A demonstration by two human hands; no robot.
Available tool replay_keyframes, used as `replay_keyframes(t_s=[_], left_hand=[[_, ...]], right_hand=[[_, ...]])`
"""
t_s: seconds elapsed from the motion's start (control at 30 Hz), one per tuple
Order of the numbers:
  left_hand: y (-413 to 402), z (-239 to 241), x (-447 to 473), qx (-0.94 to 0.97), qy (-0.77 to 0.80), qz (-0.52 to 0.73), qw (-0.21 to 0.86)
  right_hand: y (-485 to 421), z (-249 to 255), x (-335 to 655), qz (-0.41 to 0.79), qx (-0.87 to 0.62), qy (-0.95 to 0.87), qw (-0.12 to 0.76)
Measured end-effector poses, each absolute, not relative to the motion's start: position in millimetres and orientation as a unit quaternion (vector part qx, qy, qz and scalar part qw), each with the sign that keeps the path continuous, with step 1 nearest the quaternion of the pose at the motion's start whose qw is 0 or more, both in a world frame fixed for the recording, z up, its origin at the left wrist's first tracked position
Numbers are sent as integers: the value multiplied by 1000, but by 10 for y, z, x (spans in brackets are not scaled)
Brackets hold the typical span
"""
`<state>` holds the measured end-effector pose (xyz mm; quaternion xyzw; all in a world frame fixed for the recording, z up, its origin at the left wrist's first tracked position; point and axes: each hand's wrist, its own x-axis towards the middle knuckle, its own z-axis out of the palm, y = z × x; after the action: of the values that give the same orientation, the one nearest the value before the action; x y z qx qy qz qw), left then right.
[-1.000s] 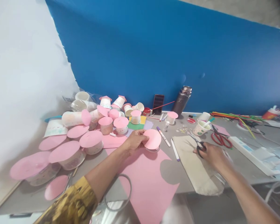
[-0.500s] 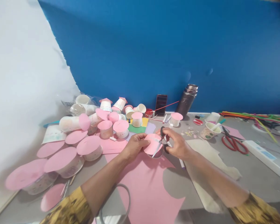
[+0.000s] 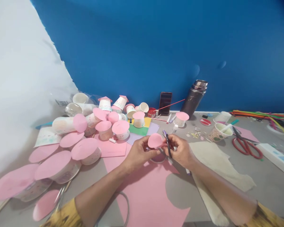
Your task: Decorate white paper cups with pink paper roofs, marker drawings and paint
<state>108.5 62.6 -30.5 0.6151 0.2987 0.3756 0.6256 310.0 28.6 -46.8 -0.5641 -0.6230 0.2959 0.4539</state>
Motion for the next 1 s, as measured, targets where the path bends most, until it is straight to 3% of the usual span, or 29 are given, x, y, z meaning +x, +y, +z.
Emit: replay_keyframes(t_s=[0.2,0.33,0.63,1.0], left_hand=[[619,-394,1109,588,310,363,653],[613,-421,1103,605,338,402,599],[573,-344,1108,579,363,406,607],[561,-304,1124,550,384,397,627]], right_hand=[[265,-490,3131,326,-548,-636,435],[256,-481,3126,335,-548,-633,432],[242,-445,3111,348,-564,-545,513],[229,-440,3079,355,-565,-543,510]])
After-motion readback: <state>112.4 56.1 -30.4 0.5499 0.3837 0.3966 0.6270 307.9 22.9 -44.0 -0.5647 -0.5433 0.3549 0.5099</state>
